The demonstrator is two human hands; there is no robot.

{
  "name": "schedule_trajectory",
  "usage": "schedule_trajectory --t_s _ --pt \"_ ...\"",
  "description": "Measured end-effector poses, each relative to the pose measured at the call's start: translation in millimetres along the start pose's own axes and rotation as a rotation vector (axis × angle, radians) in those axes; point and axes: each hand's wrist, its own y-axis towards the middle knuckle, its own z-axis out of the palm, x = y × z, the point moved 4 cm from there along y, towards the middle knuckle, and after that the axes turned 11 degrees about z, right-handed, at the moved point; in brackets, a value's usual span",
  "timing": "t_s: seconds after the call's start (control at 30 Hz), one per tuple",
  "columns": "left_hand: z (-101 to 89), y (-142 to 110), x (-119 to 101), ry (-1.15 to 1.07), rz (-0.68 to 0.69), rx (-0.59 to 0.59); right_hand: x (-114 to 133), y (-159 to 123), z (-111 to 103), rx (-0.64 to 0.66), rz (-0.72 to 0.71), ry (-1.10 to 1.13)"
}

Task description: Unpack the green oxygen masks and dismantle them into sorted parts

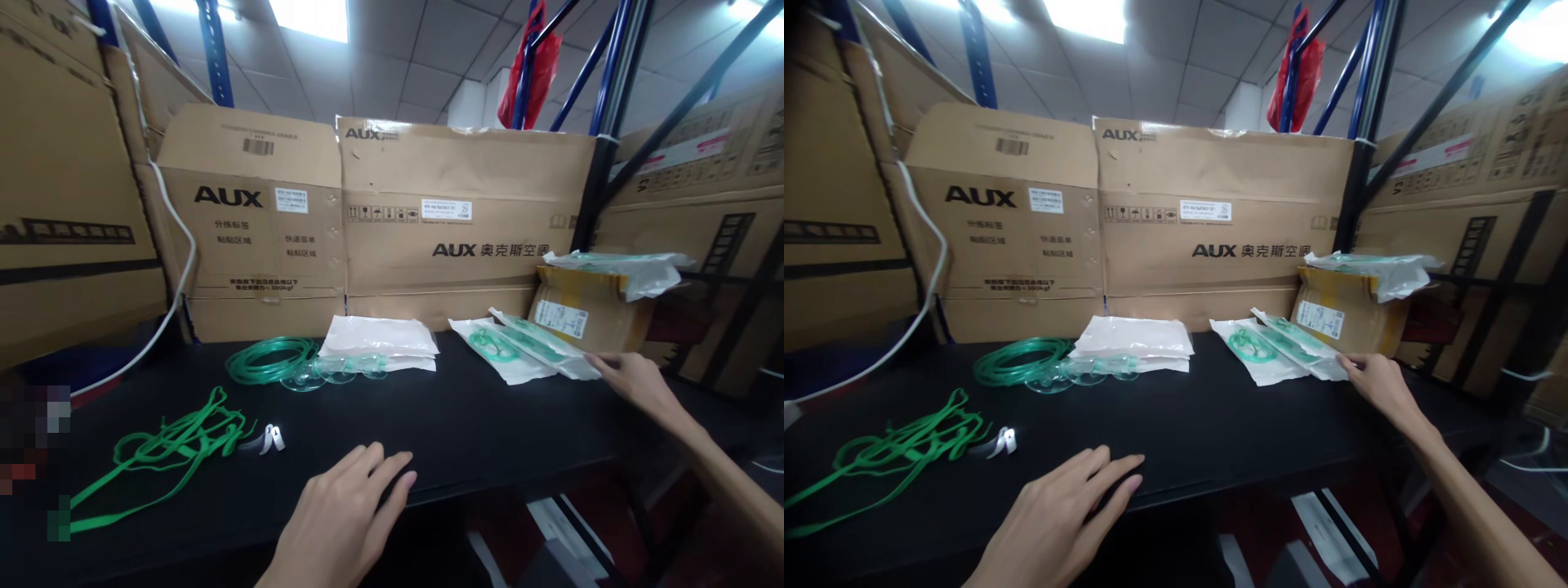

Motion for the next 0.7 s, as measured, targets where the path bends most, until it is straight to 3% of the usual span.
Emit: schedule_trajectory --t_s 0.3,0.7 --pt "1.4 0 -1 -0.016 -0.016 0.016 5 10 5 0.022 -0.11 0.001" --pt "2.4 1 -1 -0.056 -0.052 0.042 17 20 12 -0.003 -0.11 -0.171"
